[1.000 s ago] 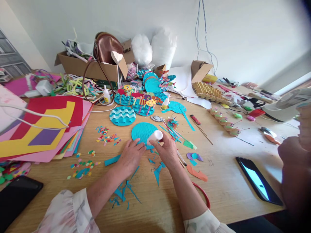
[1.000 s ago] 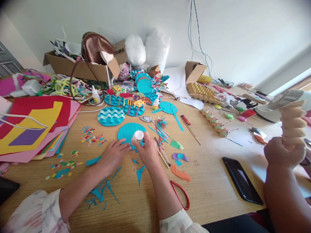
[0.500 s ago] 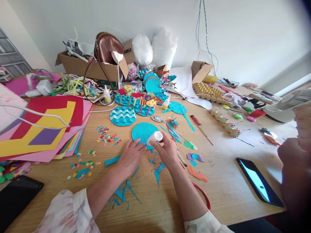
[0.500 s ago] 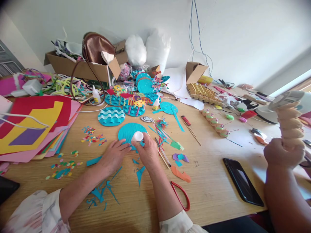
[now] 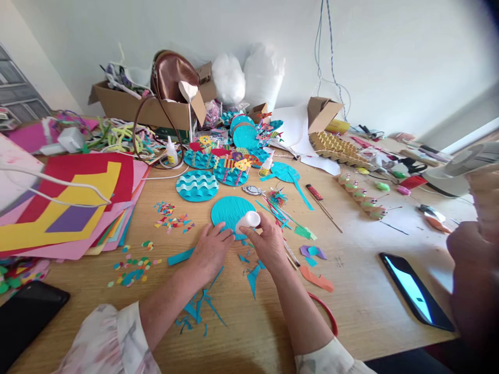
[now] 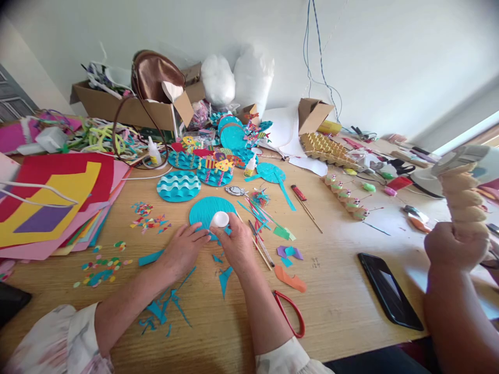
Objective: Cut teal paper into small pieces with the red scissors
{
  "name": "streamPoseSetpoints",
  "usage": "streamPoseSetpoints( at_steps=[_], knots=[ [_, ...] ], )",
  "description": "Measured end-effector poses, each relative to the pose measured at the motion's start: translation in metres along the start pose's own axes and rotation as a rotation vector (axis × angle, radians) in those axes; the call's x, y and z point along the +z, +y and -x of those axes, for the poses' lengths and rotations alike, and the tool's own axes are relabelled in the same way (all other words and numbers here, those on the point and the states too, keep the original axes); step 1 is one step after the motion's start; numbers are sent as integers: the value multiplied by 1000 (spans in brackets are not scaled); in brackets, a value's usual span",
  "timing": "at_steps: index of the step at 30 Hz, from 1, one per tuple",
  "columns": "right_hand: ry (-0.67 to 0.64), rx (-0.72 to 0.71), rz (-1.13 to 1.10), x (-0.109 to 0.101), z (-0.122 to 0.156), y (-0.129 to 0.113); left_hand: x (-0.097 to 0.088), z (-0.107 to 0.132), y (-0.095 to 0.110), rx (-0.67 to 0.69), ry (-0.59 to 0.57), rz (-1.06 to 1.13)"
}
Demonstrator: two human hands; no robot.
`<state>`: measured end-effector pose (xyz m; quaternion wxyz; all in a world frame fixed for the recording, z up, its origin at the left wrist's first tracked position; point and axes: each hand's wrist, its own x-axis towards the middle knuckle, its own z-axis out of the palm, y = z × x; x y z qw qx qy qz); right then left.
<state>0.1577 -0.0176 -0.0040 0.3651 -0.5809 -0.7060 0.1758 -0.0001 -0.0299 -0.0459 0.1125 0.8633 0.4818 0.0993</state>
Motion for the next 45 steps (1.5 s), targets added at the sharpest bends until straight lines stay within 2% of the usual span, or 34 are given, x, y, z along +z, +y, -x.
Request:
streamPoseSetpoints(
  at_steps=[27,34,45],
  knots=[
    [21,49,-96,0,0,1,-3,1,3,-5,40,-50],
    [61,126,-179,1,2,8,-1,1,2,5,80,-30],
    [34,78,-172,2,3,5,-6,0,6,-4,69,-39]
  ],
)
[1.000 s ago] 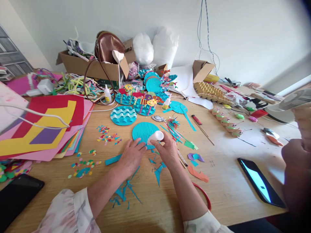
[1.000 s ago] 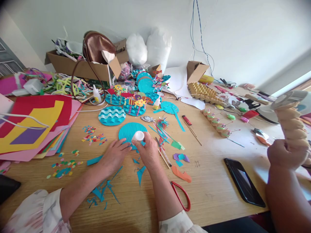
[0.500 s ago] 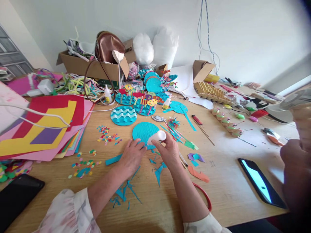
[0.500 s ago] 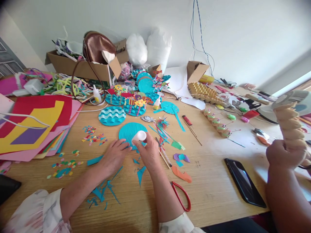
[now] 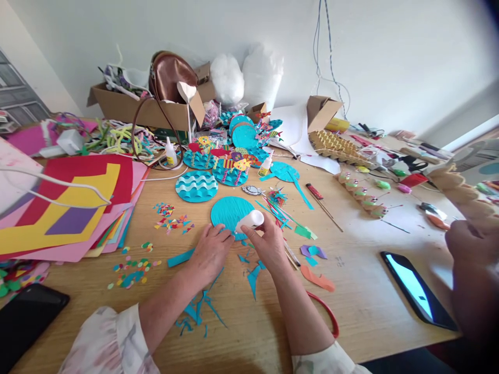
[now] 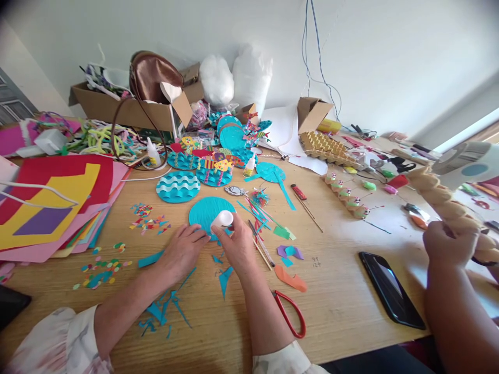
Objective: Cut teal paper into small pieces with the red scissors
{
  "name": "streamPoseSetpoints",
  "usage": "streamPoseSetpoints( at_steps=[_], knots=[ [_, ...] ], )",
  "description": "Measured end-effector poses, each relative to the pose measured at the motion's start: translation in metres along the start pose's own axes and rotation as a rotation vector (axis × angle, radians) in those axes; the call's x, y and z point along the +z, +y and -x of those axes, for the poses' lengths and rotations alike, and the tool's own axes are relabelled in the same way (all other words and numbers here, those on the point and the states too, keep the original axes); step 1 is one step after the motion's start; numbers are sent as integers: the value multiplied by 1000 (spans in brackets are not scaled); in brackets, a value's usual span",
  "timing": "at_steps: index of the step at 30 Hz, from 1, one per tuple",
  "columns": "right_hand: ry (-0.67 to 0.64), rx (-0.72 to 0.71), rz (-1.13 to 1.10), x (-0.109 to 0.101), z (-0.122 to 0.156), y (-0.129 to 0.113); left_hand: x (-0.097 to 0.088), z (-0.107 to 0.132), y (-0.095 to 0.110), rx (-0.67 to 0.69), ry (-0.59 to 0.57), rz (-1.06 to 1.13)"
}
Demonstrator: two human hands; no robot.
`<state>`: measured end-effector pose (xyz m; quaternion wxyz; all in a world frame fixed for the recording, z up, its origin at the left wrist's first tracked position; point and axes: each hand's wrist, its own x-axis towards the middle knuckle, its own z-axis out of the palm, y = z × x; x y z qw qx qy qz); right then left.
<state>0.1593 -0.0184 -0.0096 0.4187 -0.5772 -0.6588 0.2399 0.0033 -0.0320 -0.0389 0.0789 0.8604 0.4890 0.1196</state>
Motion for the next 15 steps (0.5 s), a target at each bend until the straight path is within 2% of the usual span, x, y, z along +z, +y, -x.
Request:
streamPoseSetpoints(
  at_steps=[6,15],
  knots=[
    [6,-3,14,-1,0,0,-4,1,2,19,-4,-16],
    [-31,13,0,0,0,-2,0,2,0,11,-7,-25]
  ],
)
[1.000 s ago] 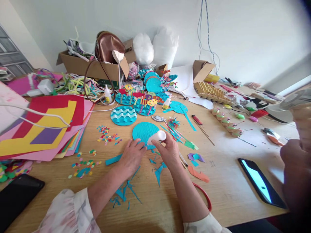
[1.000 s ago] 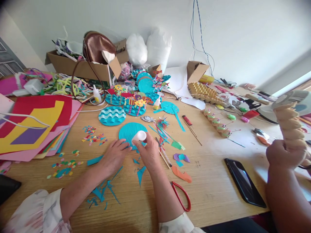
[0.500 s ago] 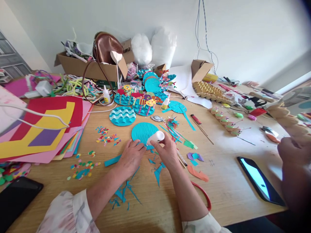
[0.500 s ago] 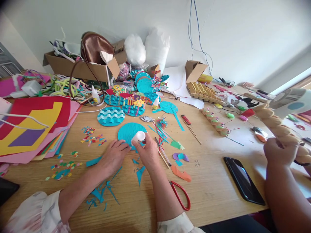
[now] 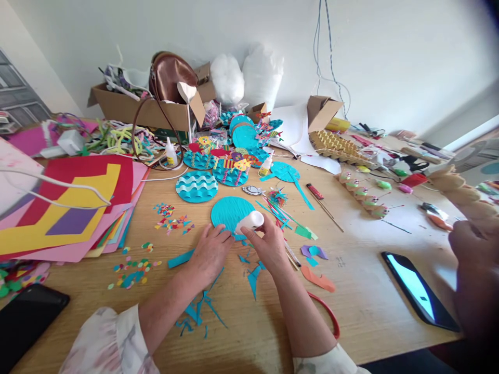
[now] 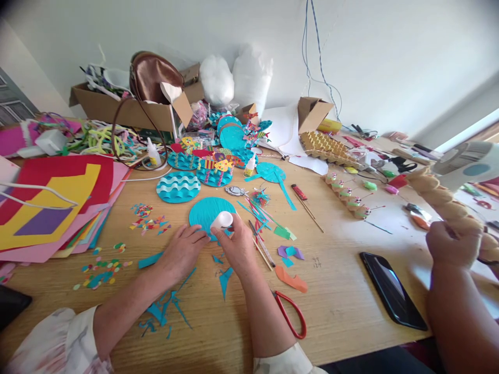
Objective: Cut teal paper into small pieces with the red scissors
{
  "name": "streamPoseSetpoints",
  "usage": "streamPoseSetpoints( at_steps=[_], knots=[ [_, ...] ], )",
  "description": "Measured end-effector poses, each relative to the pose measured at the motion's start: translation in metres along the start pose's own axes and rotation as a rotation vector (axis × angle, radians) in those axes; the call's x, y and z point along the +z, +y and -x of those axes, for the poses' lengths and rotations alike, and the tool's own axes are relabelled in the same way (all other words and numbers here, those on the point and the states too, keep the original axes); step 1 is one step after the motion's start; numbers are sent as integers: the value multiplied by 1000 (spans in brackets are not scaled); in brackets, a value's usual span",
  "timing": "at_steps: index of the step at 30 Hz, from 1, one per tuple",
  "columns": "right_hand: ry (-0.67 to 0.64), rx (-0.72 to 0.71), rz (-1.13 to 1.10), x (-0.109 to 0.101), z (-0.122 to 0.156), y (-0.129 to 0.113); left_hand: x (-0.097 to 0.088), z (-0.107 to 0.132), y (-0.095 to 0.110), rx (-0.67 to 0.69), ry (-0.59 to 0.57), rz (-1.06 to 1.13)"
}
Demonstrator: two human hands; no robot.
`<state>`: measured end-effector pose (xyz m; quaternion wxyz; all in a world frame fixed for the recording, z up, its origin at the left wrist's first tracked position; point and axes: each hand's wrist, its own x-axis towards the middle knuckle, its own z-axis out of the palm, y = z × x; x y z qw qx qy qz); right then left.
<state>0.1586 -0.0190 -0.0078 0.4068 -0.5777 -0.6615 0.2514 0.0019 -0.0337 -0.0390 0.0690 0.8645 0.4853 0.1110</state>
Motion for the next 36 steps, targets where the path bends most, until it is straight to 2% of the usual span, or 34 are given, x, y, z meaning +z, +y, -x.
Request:
streamPoseSetpoints(
  at_steps=[18,27,36],
  knots=[
    [12,-8,36,-3,0,2,1,0,1,0,16,-5],
    [16,9,-11,0,-2,1,-2,0,3,-7,-22,-2],
    [20,17,-22,1,-2,3,0,1,2,-8,-11,3]
  ],
)
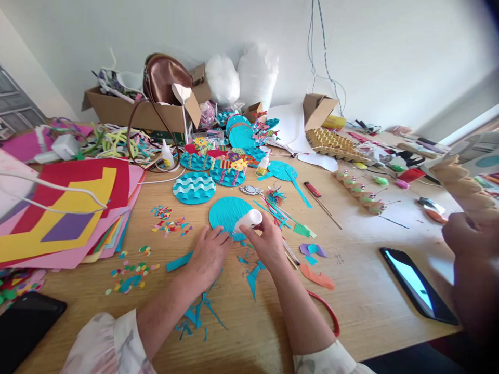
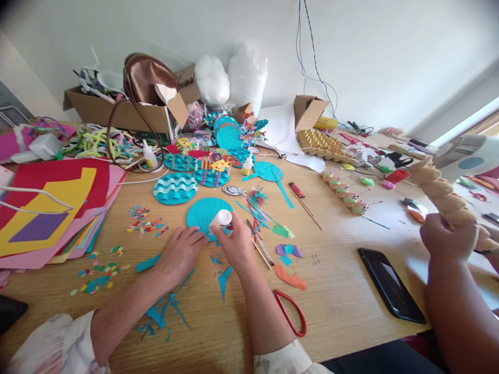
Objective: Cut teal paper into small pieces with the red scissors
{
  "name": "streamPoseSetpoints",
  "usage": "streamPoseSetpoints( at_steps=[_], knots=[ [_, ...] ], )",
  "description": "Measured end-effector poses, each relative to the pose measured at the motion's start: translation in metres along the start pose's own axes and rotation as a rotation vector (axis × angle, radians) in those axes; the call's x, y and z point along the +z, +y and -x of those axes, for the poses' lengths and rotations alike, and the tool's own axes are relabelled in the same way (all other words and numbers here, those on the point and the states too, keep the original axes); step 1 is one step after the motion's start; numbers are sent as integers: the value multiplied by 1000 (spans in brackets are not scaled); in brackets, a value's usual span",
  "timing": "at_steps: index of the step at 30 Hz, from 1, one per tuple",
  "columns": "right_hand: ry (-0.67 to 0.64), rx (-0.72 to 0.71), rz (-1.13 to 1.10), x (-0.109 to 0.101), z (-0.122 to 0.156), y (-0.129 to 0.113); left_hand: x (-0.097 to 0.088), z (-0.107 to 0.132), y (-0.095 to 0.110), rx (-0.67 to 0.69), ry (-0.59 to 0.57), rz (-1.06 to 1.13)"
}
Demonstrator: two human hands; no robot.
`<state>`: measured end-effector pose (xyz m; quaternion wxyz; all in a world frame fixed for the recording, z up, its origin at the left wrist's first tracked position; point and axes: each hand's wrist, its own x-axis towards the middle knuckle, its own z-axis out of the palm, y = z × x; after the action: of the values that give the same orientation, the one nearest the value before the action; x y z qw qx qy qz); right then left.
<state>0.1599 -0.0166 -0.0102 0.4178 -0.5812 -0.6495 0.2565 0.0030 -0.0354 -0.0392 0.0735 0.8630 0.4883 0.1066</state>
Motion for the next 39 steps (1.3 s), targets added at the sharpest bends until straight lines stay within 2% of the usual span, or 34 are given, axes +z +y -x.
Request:
streamPoseSetpoints(
  at_steps=[16,20,26,33,37,39],
  knots=[
    [-45,-23,62,-3,2,-5,-2,0,1,-4,-21,-21],
    [-17,-32,65,-4,0,-3,-2,0,1,0,-31,-27],
    [-68,-28,42,-2,-1,-1,0,1,1,-2,-6,-31],
    [-51,-30,35,-2,-2,4,-2,0,2,-4,-13,-36],
    [-47,-21,-47,-2,-2,8,-2,0,3,-2,-4,-29],
    [4,16,-192,-4,-2,9,-2,0,3,-3,-10,-26]
  ],
)
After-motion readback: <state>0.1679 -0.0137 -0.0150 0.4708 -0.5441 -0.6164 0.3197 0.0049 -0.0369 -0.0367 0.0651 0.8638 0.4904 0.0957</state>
